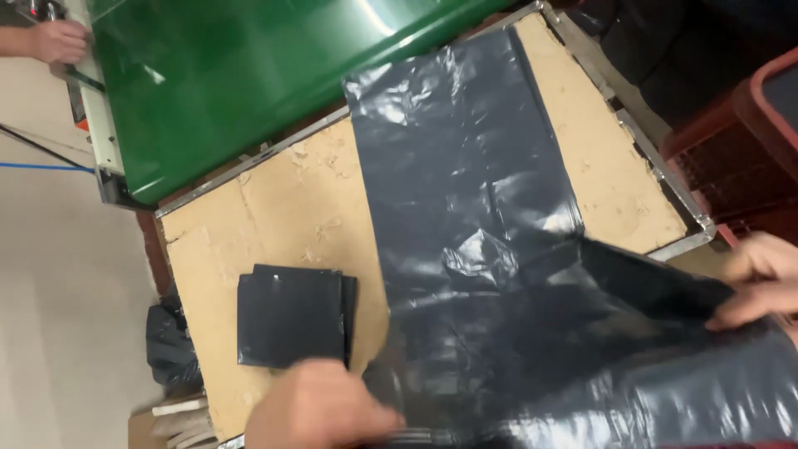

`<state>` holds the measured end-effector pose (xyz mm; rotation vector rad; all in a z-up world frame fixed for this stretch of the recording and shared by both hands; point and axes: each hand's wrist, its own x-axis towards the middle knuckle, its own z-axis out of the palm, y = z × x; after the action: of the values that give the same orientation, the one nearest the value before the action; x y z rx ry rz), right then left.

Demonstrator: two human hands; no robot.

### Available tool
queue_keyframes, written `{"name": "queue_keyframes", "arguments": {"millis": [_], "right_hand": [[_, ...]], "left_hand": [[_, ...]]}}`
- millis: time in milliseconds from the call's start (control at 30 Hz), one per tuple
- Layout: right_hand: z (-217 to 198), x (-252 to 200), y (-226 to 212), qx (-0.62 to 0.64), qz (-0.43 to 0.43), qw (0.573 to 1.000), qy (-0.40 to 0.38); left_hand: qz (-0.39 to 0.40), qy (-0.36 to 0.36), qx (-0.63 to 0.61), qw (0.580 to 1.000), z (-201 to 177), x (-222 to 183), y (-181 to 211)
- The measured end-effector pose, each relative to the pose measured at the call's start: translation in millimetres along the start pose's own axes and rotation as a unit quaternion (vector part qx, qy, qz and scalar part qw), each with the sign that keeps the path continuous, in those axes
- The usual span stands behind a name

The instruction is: The person repeatedly picks black plastic sheets from a red basket, folds them on a cardboard work surface, and stacks the folded sheets. The person then places the folded stacks back into the red basket. The process is repeated multiple times throughout the clip.

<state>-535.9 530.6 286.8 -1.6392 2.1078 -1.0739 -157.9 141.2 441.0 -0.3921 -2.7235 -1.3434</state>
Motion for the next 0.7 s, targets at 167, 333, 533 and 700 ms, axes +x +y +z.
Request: {"name": "queue_keyframes", "arguments": {"millis": [167, 333, 533, 700], "right_hand": [[6, 116, 44, 0.479, 0.219, 0.844, -0.098], [61, 273, 140, 0.199, -0.133, 0.971, -0.012], [178, 373, 364, 0.613, 0.366, 0.700, 0.028], [196, 334, 362, 0.627, 0.372, 0.684, 0.019]], "left_hand": [[-0.207, 0.072, -0.059, 0.974, -39, 20, -167], [-0.196, 0.425, -0.495, 0.732, -23, 86, -315], [-0.478, 0.350, -0.360, 0.720, 104, 26, -517], [-0.530, 0.320, 0.008, 0.785, 116, 38, -513]]}}
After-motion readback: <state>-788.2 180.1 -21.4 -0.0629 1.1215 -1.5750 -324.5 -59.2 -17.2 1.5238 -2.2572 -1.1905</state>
